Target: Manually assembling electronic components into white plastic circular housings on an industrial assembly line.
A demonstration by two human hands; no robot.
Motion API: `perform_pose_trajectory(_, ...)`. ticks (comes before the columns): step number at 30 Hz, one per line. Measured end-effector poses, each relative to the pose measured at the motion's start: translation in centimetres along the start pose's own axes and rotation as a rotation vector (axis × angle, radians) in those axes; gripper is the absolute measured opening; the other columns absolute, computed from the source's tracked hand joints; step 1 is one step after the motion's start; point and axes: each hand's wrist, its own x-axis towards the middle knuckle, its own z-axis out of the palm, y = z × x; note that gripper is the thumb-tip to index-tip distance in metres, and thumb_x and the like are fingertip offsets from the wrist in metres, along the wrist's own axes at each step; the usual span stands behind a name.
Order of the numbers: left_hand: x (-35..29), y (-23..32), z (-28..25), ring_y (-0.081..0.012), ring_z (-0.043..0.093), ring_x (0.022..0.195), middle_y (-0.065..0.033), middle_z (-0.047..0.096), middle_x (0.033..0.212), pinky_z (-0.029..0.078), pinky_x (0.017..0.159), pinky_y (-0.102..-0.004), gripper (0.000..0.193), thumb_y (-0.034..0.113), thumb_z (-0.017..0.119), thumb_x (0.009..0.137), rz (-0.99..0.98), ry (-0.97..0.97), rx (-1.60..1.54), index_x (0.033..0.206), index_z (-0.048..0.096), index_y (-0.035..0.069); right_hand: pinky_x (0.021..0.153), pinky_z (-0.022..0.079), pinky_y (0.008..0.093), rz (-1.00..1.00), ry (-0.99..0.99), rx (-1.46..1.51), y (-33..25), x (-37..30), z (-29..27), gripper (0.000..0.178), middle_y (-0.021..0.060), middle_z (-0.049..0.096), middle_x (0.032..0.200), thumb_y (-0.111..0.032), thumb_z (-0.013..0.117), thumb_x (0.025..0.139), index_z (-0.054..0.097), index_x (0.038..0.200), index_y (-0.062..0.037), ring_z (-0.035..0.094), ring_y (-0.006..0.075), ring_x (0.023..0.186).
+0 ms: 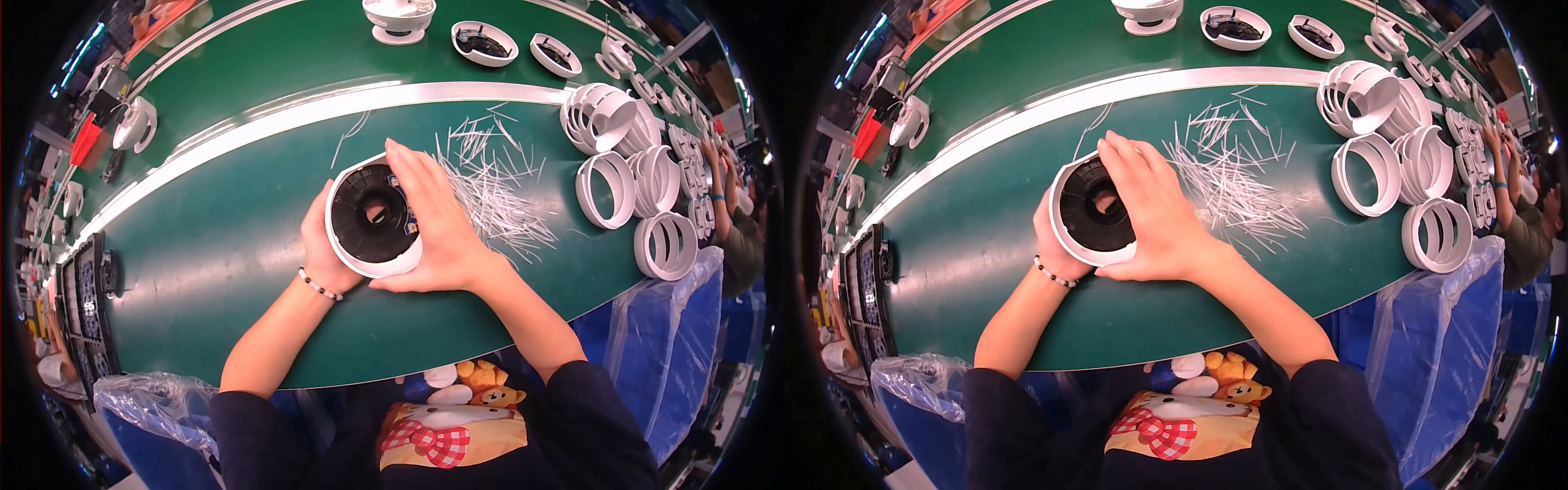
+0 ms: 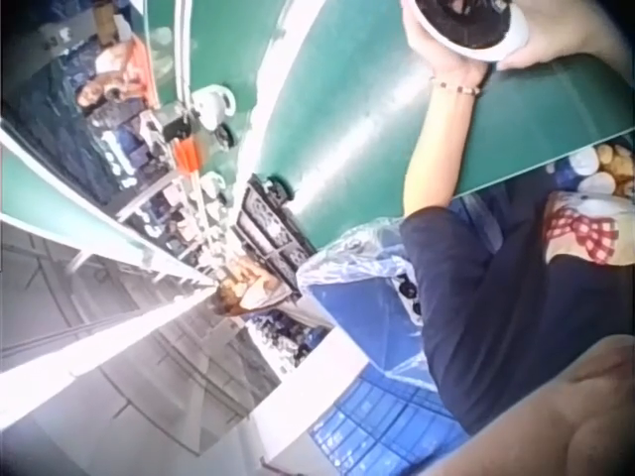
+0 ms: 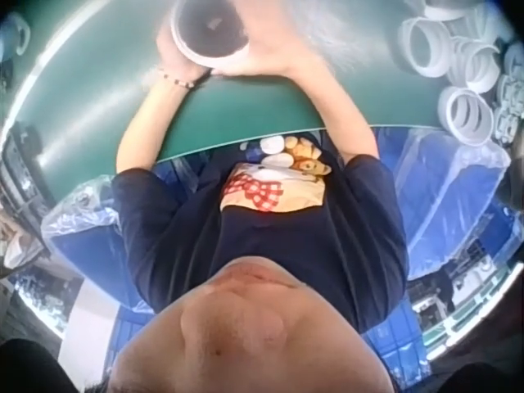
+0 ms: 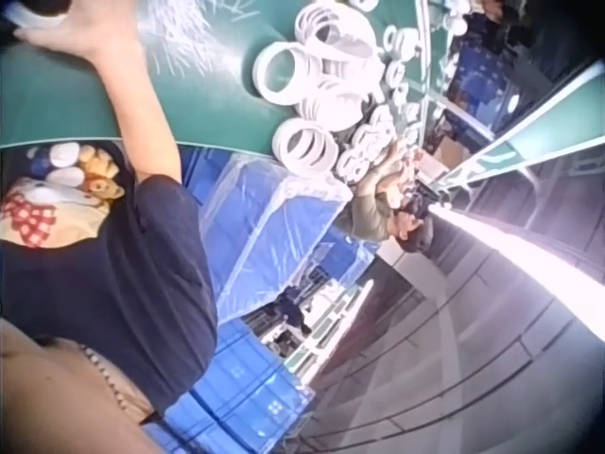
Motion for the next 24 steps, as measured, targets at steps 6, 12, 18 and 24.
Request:
perform_pose_trajectory(6,0.0,0.1,0.5,-0.0243,0.044,0.107,-0.0115,0.044,0.118,0.038,0.090,-0.0387,0.076,0.066,0.023,0.078,-0.031,-0.043,0.086,0.121,0.037,0.005,0.093,0.029,0.0437,0.043,-0.009,-0.055,-0.1,0.2,-0.2,0.113,0.0211,0.026,0.127,-0.031,0.079,0.039,0.016,0.127,0.0038,0.029,0.0393,0.113)
perform_pose_trajectory(12,-0.6,0.1,-0.5,-0.0236,0.047,0.104,-0.0126,0.046,0.115,0.040,0.089,-0.0385,0.064,0.055,0.036,0.080,0.028,-0.082,0.136,0.119,0.038,0.004,0.092,0.028,0.0427,0.165,0.031,-0.077,-0.8,0.1,1.3,0.115,0.0210,0.029,0.125,-0.036,0.078,0.039,0.017,0.127,0.0032,0.034,0.0368,0.110)
perform_pose_trajectory(18,-0.6,0.4,0.8,-0.0252,0.048,0.102,-0.0149,0.047,0.112,0.039,0.089,-0.0385,0.056,0.033,0.051,0.071,0.115,-0.061,0.137,0.116,0.040,0.002,0.093,0.024,0.0453,0.135,0.189,-0.111,-1.4,0.2,1.9,0.114,0.0223,0.025,0.127,-0.038,0.076,0.041,0.014,0.128,0.0029,0.029,0.0386,0.113)
perform_pose_trajectory(24,3.8,0.8,2.4,-0.0263,0.051,0.100,-0.0147,0.050,0.111,0.039,0.089,-0.0380,0.048,0.033,0.037,0.080,0.167,0.178,0.164,0.114,0.042,0.000,0.099,0.013,0.0505,0.128,0.208,-0.089,-0.2,-1.4,-1.2,0.113,0.0231,0.007,0.135,-0.042,0.074,0.051,0.006,0.131,-0.0024,0.006,0.0452,0.123)
